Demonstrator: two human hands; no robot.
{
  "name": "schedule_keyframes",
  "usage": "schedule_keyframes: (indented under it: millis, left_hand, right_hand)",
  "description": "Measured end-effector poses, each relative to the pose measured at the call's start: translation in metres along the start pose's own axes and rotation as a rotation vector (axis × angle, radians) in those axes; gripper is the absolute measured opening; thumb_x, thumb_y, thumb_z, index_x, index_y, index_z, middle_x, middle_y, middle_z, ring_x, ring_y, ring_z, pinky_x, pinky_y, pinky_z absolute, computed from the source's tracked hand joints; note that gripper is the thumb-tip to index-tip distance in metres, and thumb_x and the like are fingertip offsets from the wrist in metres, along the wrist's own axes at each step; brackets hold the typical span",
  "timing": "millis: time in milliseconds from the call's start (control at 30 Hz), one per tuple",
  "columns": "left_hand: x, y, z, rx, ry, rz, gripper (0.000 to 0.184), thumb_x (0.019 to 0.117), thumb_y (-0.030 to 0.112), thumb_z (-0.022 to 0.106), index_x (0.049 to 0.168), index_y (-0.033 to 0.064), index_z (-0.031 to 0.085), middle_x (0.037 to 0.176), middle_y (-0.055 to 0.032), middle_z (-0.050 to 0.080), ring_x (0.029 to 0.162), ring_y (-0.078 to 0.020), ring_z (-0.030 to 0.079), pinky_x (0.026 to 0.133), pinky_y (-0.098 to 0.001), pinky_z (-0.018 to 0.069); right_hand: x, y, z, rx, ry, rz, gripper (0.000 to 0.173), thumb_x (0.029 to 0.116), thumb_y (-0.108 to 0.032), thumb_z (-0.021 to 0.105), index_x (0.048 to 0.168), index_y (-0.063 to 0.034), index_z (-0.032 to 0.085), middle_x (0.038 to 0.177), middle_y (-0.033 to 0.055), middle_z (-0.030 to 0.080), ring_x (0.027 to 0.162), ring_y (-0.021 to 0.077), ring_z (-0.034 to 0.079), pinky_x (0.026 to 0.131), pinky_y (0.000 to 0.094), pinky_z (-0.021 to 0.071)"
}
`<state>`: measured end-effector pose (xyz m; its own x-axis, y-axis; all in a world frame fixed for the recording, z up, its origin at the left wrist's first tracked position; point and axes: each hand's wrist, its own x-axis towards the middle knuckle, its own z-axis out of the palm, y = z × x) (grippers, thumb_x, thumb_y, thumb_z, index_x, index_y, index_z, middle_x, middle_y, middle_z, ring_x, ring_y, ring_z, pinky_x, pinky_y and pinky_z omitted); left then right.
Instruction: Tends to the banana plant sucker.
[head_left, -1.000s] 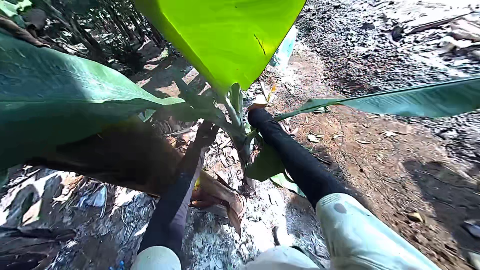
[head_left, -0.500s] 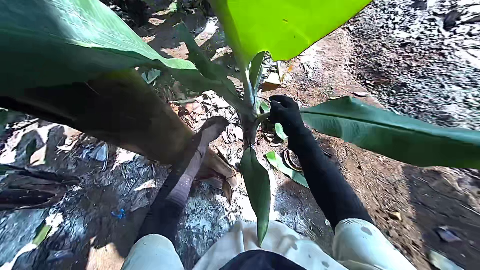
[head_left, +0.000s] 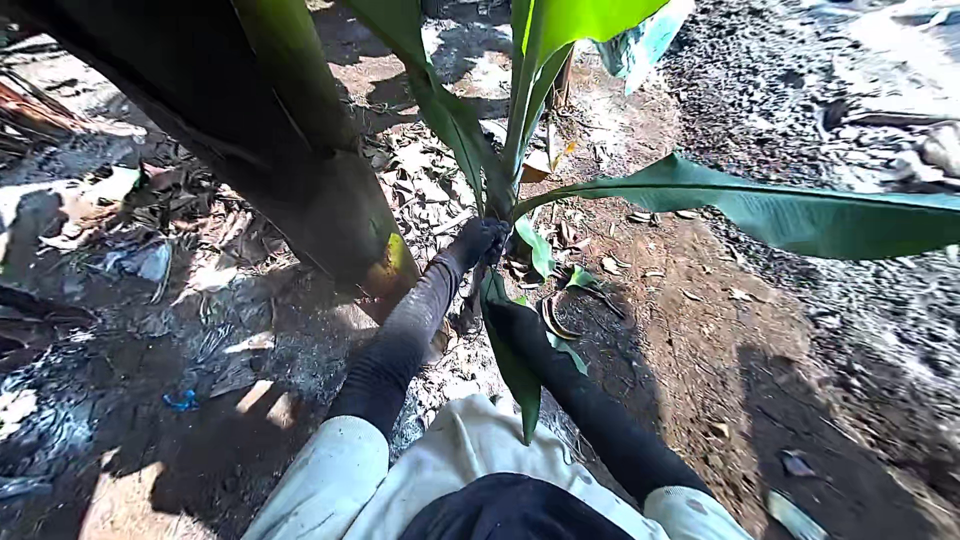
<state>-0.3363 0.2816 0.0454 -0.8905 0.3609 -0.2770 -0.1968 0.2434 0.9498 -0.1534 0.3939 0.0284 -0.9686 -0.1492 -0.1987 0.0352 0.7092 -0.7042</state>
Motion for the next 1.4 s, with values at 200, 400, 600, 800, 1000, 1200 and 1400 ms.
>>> schedule_keyframes:
  millis: [200,400,600,800,1000,1200,1400]
  left_hand:
    - [-0.002,0.007,-0.015,0.062,-0.073,-0.139,0.026,0.1051,0.02,0.056,0.122,0.0025,0.065,0.087,-0.0061,0.066,0.069,-0.0122,0.06,0.064,-0.0295,0.0532]
    - [-0.034,-0.012,-0.023,-0.106,-0.108,-0.195,0.022,0.1044,0.014,0.056,0.122,0.0019,0.064,0.084,-0.0032,0.064,0.066,-0.01,0.057,0.06,-0.0269,0.0506]
    - [-0.045,-0.012,-0.028,0.278,-0.001,-0.029,0.021,0.1027,0.015,0.06,0.108,-0.0015,0.071,0.081,-0.0063,0.066,0.066,-0.0104,0.056,0.065,-0.0295,0.0502]
    - [-0.06,-0.012,-0.001,0.601,0.234,0.053,0.031,0.1055,0.025,0.052,0.114,0.0052,0.074,0.11,-0.0186,0.073,0.107,-0.0347,0.069,0.097,-0.0601,0.0508]
    - [-0.064,-0.015,-0.008,0.797,0.369,0.375,0.025,0.1038,0.016,0.053,0.116,0.0049,0.072,0.115,-0.0184,0.069,0.11,-0.0348,0.066,0.098,-0.0539,0.0528]
    - [-0.029,0.015,-0.033,0.785,0.3,0.446,0.028,0.1047,0.016,0.052,0.116,0.0009,0.073,0.119,-0.0186,0.071,0.119,-0.0325,0.064,0.109,-0.0493,0.0461]
    - [-0.015,0.016,-0.03,0.787,0.213,0.392,0.028,0.1049,0.019,0.053,0.114,0.0042,0.074,0.115,-0.0163,0.072,0.114,-0.0303,0.067,0.104,-0.0509,0.0487]
  right_hand:
    - [0.003,-0.005,-0.03,-0.105,-0.073,-0.117,0.037,0.1058,-0.039,0.048,0.129,-0.021,0.071,0.12,0.0084,0.073,0.112,0.0295,0.069,0.098,0.0585,0.0515]
    - [0.029,-0.004,-0.034,-0.115,-0.054,-0.154,0.035,0.1071,-0.033,0.05,0.131,-0.0179,0.069,0.115,0.0113,0.074,0.107,0.0323,0.07,0.095,0.0592,0.0528]
    - [0.025,0.007,-0.033,0.085,-0.006,-0.069,0.034,0.1071,-0.029,0.05,0.127,-0.0086,0.069,0.109,0.0141,0.074,0.101,0.0285,0.071,0.095,0.0534,0.0543]
    - [0.112,-0.018,-0.087,0.188,0.382,0.023,0.035,0.1058,-0.029,0.053,0.118,-0.0003,0.068,0.111,0.0205,0.071,0.104,0.0343,0.069,0.095,0.0572,0.0527]
    - [0.155,-0.032,-0.076,-0.312,0.144,-0.128,0.023,0.1004,-0.024,0.059,0.11,-0.0088,0.074,0.121,0.0186,0.069,0.111,0.0408,0.067,0.09,0.0666,0.0538]
    - [0.153,0.001,-0.096,0.365,-0.115,-0.295,0.044,0.1116,-0.031,0.038,0.106,-0.0018,0.07,0.083,0.0042,0.062,0.066,0.0101,0.054,0.063,0.0311,0.0483]
    - [0.143,-0.01,-0.092,0.64,-0.048,0.033,0.024,0.1024,-0.026,0.061,0.104,-0.0031,0.069,0.068,0.0007,0.053,0.051,0.0072,0.041,0.048,0.0252,0.0376]
